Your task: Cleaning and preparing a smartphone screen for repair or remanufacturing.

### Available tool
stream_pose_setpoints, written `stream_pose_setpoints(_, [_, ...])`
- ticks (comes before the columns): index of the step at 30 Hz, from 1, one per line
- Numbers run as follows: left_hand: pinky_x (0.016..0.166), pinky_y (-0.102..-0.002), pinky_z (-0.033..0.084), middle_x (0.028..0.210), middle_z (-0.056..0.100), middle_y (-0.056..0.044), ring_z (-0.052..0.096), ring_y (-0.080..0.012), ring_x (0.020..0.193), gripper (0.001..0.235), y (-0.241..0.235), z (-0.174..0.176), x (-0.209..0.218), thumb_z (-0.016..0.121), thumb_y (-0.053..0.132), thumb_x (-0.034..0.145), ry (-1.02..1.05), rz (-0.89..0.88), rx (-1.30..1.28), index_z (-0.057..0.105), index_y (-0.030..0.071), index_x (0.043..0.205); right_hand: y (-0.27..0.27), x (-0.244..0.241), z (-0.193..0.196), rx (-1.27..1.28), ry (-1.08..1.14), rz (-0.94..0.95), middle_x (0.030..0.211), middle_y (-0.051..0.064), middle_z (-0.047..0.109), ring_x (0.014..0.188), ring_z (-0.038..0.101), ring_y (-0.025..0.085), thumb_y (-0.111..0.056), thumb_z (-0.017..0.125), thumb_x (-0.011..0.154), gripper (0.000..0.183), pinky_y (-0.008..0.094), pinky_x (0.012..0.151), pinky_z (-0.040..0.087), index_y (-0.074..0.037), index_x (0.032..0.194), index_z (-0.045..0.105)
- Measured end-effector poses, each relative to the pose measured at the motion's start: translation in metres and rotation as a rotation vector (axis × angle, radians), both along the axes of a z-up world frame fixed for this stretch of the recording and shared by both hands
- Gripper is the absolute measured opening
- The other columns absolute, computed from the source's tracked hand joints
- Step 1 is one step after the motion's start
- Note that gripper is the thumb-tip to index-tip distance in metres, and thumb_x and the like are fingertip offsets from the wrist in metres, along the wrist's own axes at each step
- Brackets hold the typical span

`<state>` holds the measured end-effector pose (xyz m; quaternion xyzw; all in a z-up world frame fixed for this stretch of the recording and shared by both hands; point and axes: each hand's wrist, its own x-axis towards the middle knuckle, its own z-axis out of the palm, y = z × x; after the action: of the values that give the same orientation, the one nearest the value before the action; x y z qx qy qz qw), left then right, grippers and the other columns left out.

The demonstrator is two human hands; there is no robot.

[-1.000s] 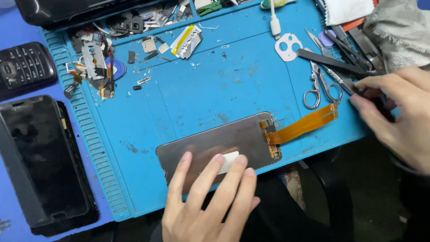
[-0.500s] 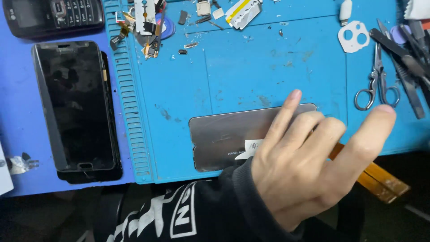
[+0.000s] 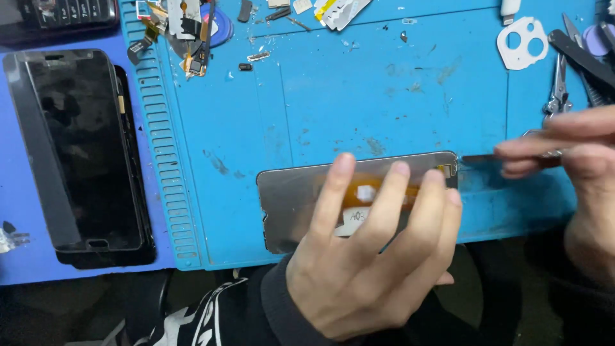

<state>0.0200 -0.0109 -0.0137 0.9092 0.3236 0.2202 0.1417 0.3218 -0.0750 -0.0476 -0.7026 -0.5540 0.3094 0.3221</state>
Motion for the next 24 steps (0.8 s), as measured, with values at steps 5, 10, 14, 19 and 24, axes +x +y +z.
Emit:
stream_pose_setpoints(5, [0.113,-0.073,0.033,0.141,0.057,-0.003,0.054,-0.0244,0.133,0.040,-0.001,-0.025,0.004,0.060,0.037,0.111,0.015,-0.016,0.076,0.064,0.017,0.145,0.022,-0.059,0.024,0.003,-0.103,0.010,0.110,0.022,0.072,0.094,0.074,0.024,-0.033,0.031,0.128,0.049,0.034,0.095,0.061,0.003,0.110,0.059])
stream_pose_setpoints(10, [0.112,-0.071,0.040,0.132,0.056,-0.002,0.054,-0.0239,0.129,0.032,0.004,-0.031,0.009,0.062,0.030,0.113,0.120,0.011,0.117,0.067,0.020,0.143,0.010,-0.040,-0.003,-0.120,-0.242,0.018,0.107,0.027,0.069,0.089,0.072,0.032,-0.012,0.054,0.112,0.021,0.036,0.086,0.058,0.008,0.105,0.057])
stream_pose_setpoints(14, [0.113,-0.066,0.046,0.128,0.058,-0.001,0.055,-0.0249,0.127,0.025,0.004,-0.036,0.012,0.068,0.029,0.113,0.086,0.023,0.098,0.071,0.020,0.136,-0.010,-0.016,-0.025,-0.187,-0.103,-0.026,0.112,0.022,0.070,0.098,0.071,0.031,-0.001,0.052,0.108,0.013,0.038,0.095,0.056,0.004,0.105,0.064])
stream_pose_setpoints(19, [0.118,-0.051,0.049,0.136,0.061,0.001,0.057,-0.0235,0.130,0.020,-0.001,-0.041,0.015,0.069,0.025,0.110,0.012,0.063,0.047,0.074,0.017,0.128,-0.032,-0.025,-0.029,-0.152,0.056,-0.160,0.109,0.018,0.069,0.107,0.072,0.028,0.003,0.051,0.116,0.010,0.039,0.103,0.060,0.002,0.107,0.057])
stream_pose_setpoints(24, [0.114,-0.042,0.052,0.133,0.064,0.001,0.060,-0.0195,0.127,0.020,0.003,-0.039,0.017,0.070,0.027,0.112,0.034,0.046,0.057,0.074,0.019,0.130,-0.033,-0.032,-0.026,-0.033,0.173,-0.141,0.111,0.015,0.066,0.110,0.072,0.029,0.002,0.051,0.118,0.012,0.044,0.105,0.063,-0.006,0.126,0.053])
